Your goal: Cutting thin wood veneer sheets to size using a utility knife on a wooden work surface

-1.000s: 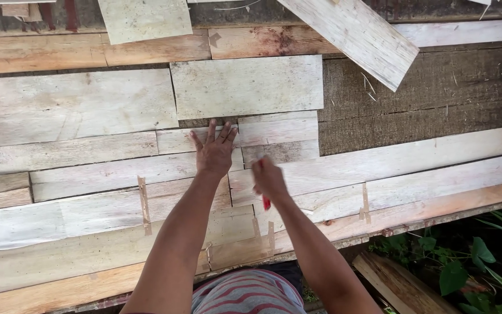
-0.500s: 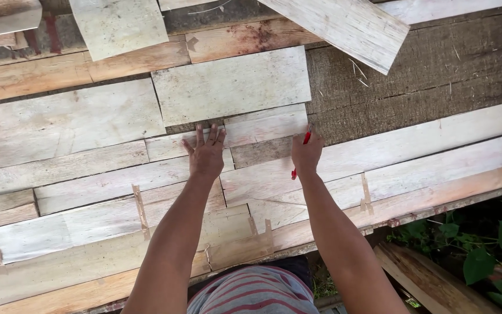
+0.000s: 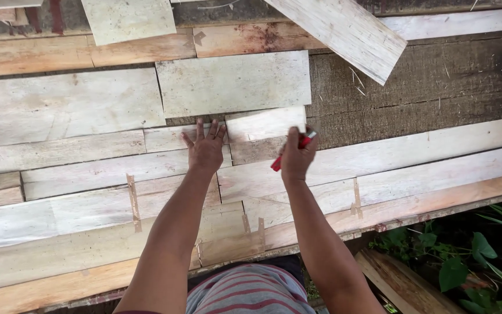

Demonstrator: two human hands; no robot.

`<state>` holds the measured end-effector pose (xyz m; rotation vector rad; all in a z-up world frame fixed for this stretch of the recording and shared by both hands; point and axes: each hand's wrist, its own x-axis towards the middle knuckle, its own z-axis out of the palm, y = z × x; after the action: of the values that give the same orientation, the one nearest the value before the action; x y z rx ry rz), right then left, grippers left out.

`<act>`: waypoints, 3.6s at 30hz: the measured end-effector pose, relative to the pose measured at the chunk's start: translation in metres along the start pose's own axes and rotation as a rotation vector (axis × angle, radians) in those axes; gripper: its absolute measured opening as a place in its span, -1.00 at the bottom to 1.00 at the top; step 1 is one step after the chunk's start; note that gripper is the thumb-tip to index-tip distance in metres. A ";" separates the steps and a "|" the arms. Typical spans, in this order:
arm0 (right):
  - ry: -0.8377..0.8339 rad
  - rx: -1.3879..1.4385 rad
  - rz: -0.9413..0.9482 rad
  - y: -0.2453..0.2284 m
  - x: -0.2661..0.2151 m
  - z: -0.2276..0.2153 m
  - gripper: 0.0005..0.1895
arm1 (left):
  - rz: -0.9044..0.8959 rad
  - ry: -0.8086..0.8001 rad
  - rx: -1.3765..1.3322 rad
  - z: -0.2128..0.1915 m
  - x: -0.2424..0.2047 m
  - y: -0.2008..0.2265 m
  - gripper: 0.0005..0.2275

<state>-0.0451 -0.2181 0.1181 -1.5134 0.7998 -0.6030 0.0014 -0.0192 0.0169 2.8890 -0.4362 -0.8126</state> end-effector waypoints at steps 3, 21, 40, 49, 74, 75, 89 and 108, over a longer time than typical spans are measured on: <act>-0.117 -0.011 -0.054 0.028 0.007 0.007 -0.84 | -0.002 0.003 -0.025 0.000 0.002 -0.001 -0.52; -0.028 0.465 0.862 0.062 0.055 -0.032 -0.66 | -0.021 -0.006 -0.036 -0.013 -0.002 -0.001 -0.51; -0.921 -1.059 -0.221 0.053 -0.018 0.072 -0.43 | -0.164 0.216 -0.062 -0.014 -0.057 -0.106 -0.33; -1.055 -0.890 -0.246 0.063 -0.007 0.057 -0.26 | -0.139 0.228 -0.125 -0.013 -0.069 -0.103 -0.33; -1.188 -0.931 -0.316 0.062 -0.011 0.058 0.15 | -0.141 0.338 -0.102 0.000 -0.060 -0.106 -0.34; -1.190 -0.952 -0.304 0.060 -0.010 0.058 0.15 | -0.143 0.324 -0.104 -0.001 -0.059 -0.106 -0.34; -0.585 -0.900 -0.324 0.065 0.061 -0.002 -0.12 | -0.002 0.312 -0.061 -0.013 -0.023 -0.014 -0.34; -0.534 -1.055 -0.221 0.077 0.148 -0.068 -0.29 | 0.168 0.048 -0.202 -0.041 0.034 0.107 -0.33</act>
<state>-0.0162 -0.3763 0.0364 -2.5954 0.5286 0.1564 0.0250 -0.1306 0.0544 2.6387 -0.5487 -0.7149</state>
